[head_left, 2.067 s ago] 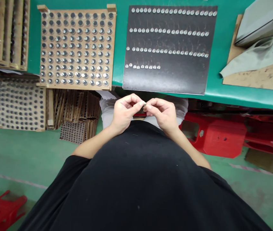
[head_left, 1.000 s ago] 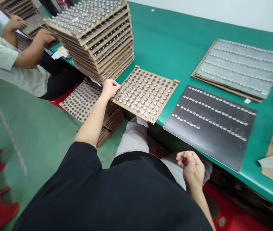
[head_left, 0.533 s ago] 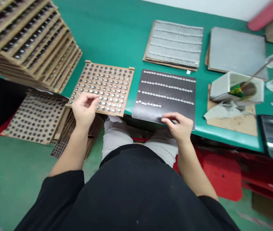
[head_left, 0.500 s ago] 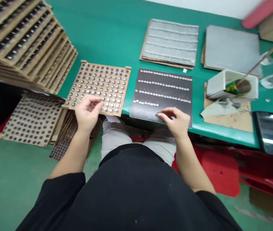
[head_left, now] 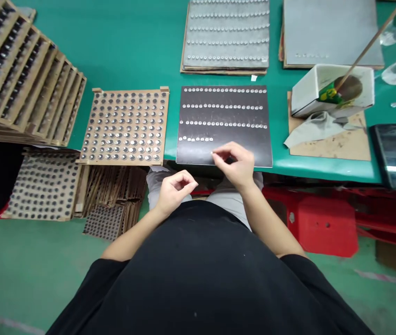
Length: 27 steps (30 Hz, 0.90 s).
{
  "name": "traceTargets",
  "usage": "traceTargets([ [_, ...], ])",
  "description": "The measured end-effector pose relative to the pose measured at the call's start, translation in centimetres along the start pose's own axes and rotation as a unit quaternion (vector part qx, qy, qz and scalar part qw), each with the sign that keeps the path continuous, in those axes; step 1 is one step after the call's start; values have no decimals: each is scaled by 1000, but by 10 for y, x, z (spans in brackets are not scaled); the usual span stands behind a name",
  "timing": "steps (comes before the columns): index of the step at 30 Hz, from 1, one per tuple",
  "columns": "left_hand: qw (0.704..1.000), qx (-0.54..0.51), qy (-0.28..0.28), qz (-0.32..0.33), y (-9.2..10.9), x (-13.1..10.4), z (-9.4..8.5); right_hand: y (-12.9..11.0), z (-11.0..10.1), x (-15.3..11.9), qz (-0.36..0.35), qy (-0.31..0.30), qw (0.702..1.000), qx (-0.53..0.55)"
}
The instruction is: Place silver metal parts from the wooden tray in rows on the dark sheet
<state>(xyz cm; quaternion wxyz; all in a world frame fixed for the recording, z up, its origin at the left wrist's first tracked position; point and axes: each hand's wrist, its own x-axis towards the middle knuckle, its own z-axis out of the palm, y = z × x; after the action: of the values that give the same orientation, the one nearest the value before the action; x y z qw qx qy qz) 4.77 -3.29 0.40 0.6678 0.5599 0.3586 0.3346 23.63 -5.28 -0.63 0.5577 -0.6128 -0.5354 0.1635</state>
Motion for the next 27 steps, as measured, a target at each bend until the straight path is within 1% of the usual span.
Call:
traceTargets([
  [2,997,-69,3,-42,-1,2,6,-11,-1,-17,-49,-3,998,46],
  [5,986,-143,3,-88,-1,5,15,-23,1,-36,-81,1,993,91],
  [9,980,-172,-26,-95,3,7,25,-27,3,-45,-88,6,990,108],
  [14,978,-180,-22,-108,6,5,27,-25,2,-50,-74,13,993,92],
  [16,975,-189,-14,-115,6,4,27,-26,2,-52,-54,8,993,100],
  [18,973,-194,-5,-123,6,4,27,-26,3,-56,-17,-4,991,130],
  [21,973,-191,12,-127,5,3,27,-25,5,-60,95,-5,979,180],
  [23,976,-181,30,-116,3,2,27,-24,4,-61,167,-10,967,190],
  [24,978,-174,39,-107,2,2,26,-24,3,-60,185,-24,964,188],
  [25,980,-166,48,-97,1,2,26,-25,2,-59,187,-49,964,183],
  [27,985,-145,59,-72,-1,2,25,-28,-2,-57,160,-107,967,169],
])
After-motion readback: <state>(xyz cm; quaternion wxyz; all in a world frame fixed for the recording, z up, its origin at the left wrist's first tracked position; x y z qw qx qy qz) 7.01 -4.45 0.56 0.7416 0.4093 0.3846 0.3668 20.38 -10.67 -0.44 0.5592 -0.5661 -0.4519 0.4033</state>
